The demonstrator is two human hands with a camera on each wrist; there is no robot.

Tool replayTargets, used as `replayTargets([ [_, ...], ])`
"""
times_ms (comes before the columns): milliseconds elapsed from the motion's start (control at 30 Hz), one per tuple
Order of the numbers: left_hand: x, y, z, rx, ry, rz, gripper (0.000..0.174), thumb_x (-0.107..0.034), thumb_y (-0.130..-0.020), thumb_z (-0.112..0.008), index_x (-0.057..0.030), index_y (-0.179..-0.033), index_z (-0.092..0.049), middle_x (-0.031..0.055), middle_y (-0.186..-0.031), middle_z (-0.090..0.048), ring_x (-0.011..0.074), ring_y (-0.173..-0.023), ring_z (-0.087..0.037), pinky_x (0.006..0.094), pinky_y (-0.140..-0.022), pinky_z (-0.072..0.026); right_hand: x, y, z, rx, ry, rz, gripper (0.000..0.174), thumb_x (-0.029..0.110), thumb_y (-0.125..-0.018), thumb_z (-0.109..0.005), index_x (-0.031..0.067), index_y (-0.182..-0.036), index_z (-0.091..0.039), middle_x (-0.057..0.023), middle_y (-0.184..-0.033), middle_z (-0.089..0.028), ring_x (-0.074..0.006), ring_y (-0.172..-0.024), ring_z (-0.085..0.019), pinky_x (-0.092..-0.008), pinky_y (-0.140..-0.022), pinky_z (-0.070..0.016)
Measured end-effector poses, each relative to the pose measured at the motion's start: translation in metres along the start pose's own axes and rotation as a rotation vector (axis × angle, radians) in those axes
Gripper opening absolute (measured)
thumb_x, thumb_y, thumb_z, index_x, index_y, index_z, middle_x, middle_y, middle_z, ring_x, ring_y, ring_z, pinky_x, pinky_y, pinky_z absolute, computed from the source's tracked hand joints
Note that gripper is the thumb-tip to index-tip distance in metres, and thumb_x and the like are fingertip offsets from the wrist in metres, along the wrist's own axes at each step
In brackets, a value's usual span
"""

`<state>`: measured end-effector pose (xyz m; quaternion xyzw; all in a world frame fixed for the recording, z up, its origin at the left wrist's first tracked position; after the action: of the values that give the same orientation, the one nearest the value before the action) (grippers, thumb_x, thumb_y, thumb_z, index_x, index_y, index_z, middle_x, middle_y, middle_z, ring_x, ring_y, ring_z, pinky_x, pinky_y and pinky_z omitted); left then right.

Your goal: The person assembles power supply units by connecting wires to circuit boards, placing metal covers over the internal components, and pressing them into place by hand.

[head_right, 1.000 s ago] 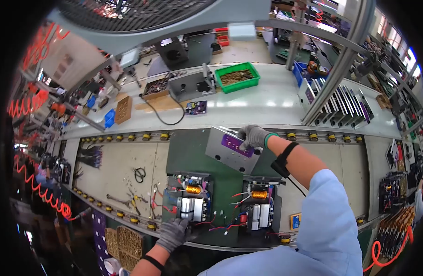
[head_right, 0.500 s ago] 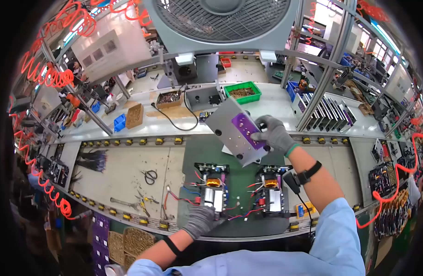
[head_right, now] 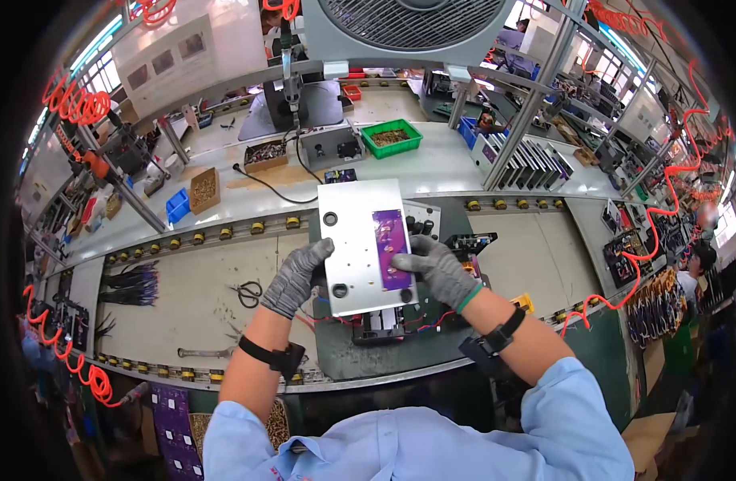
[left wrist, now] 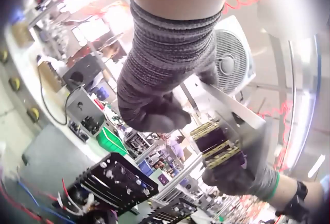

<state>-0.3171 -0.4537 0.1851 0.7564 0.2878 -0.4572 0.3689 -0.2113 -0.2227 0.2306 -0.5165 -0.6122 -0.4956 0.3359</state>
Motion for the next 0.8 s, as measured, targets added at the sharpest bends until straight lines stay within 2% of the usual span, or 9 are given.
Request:
replayTargets([
  [67,0.01,0.019,0.014,-0.062,0.056,-0.137,0.042,-0.037,-0.088,-0.072,0.0014,-0.104,-0.067,0.0028,-0.087,-0.066,0.0119,-0.072,-0.063,0.0271,-0.063,-0.0518,-0.034,-0.016,-0.01,0.005,0.074,0.091,0.045,0.022,-0.078,-0.085,0.0027,-0.113,-0.064,-0.0054,-0.102,-0.068,-0.0169,-0.093,-0.067,-0.0343,-0.088,-0.0553],
  [200,0.046,0.056,0.052,-0.224,0.309,-0.187,0.038,-0.029,-0.087,-0.073,0.0039,-0.104,-0.065,0.005,-0.089,-0.066,0.014,-0.077,-0.063,0.0279,-0.072,-0.0516,-0.09,-0.011,-0.045,0.169,0.188,-0.127,0.083,0.036,-0.074,-0.089,-0.0043,-0.135,-0.05,-0.0154,-0.122,-0.064,-0.0221,-0.112,-0.062,-0.035,-0.1,-0.0498],
  [267,0.055,0.078,0.073,-0.227,0.249,-0.153,0.039,-0.029,-0.088,-0.071,0.0049,-0.104,-0.064,0.0061,-0.09,-0.066,0.0145,-0.078,-0.064,0.0285,-0.073,-0.0523,-0.11,-0.004,-0.044,0.158,0.271,-0.063,0.093,0.039,-0.074,-0.089,-0.007,-0.141,-0.044,-0.0184,-0.126,-0.062,-0.0248,-0.117,-0.06,-0.0367,-0.103,-0.0478],
  [400,0.06,0.109,0.098,-0.318,0.191,-0.265,0.042,-0.034,-0.09,-0.065,0.0063,-0.103,-0.063,0.0091,-0.089,-0.067,0.0164,-0.078,-0.066,0.0293,-0.073,-0.0545,-0.133,0.023,-0.057,0.359,0.89,-0.058,0.074,0.055,-0.082,-0.077,0.0028,-0.131,-0.059,-0.0171,-0.118,-0.066,-0.0307,-0.113,-0.063,-0.0389,-0.1,-0.0484],
  [467,0.073,0.115,0.118,-0.242,0.259,-0.245,0.049,-0.036,-0.09,-0.064,0.0075,-0.113,-0.061,0.0147,-0.101,-0.069,0.022,-0.089,-0.07,0.0336,-0.077,-0.0577,-0.13,0.028,-0.064,0.338,1.024,0.114,0.067,0.059,-0.083,-0.072,0.0047,-0.121,-0.065,-0.017,-0.108,-0.067,-0.0331,-0.107,-0.065,-0.0409,-0.094,-0.0505],
  [567,0.05,0.144,0.108,-0.217,0.385,-0.283,0.06,-0.032,-0.086,-0.071,0.0043,-0.13,-0.053,0.0154,-0.114,-0.067,0.0277,-0.102,-0.07,0.0407,-0.087,-0.0593,-0.13,0.029,-0.071,0.384,1.362,0.268,0.06,0.053,-0.081,-0.074,0.0065,-0.118,-0.066,-0.0175,-0.106,-0.068,-0.0344,-0.105,-0.065,-0.0444,-0.091,-0.0513],
  [600,0.063,0.143,0.113,-0.243,0.515,-0.228,0.062,-0.031,-0.083,-0.075,0.0012,-0.131,-0.054,0.0144,-0.114,-0.067,0.028,-0.102,-0.069,0.0419,-0.088,-0.0589,-0.139,0.027,-0.071,0.394,1.458,0.252,0.047,0.044,-0.085,-0.069,0.0096,-0.117,-0.068,-0.0165,-0.103,-0.069,-0.0343,-0.1,-0.067,-0.0451,-0.087,-0.0526],
  [700,0.08,0.123,0.122,-0.255,0.277,-0.112,0.064,-0.028,-0.083,-0.078,-0.0008,-0.135,-0.052,0.0119,-0.116,-0.067,0.0276,-0.102,-0.069,0.0435,-0.09,-0.0578,-0.147,0.029,-0.072,0.431,1.678,0.206,0.025,0.015,-0.091,-0.059,0.0126,-0.112,-0.07,-0.0145,-0.092,-0.071,-0.0341,-0.089,-0.072,-0.0452,-0.076,-0.0572],
  [800,0.098,0.107,0.118,-0.296,0.269,-0.147,0.053,-0.024,-0.085,-0.076,-0.0026,-0.13,-0.056,0.0103,-0.115,-0.068,0.0251,-0.101,-0.069,0.0411,-0.089,-0.0581,-0.138,0.04,-0.065,0.494,1.665,0.144,0.025,0.015,-0.089,-0.06,0.015,-0.112,-0.071,-0.0141,-0.093,-0.071,-0.0337,-0.089,-0.072,-0.0451,-0.076,-0.0574],
])
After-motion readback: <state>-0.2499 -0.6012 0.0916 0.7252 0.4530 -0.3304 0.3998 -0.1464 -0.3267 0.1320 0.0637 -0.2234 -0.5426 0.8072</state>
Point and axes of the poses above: each hand's wrist, its own y-axis away from the middle knuckle, its own z-axis out of the back of the hand, x = y × z, the point moved 6 cm from there along -y, towards the middle knuckle
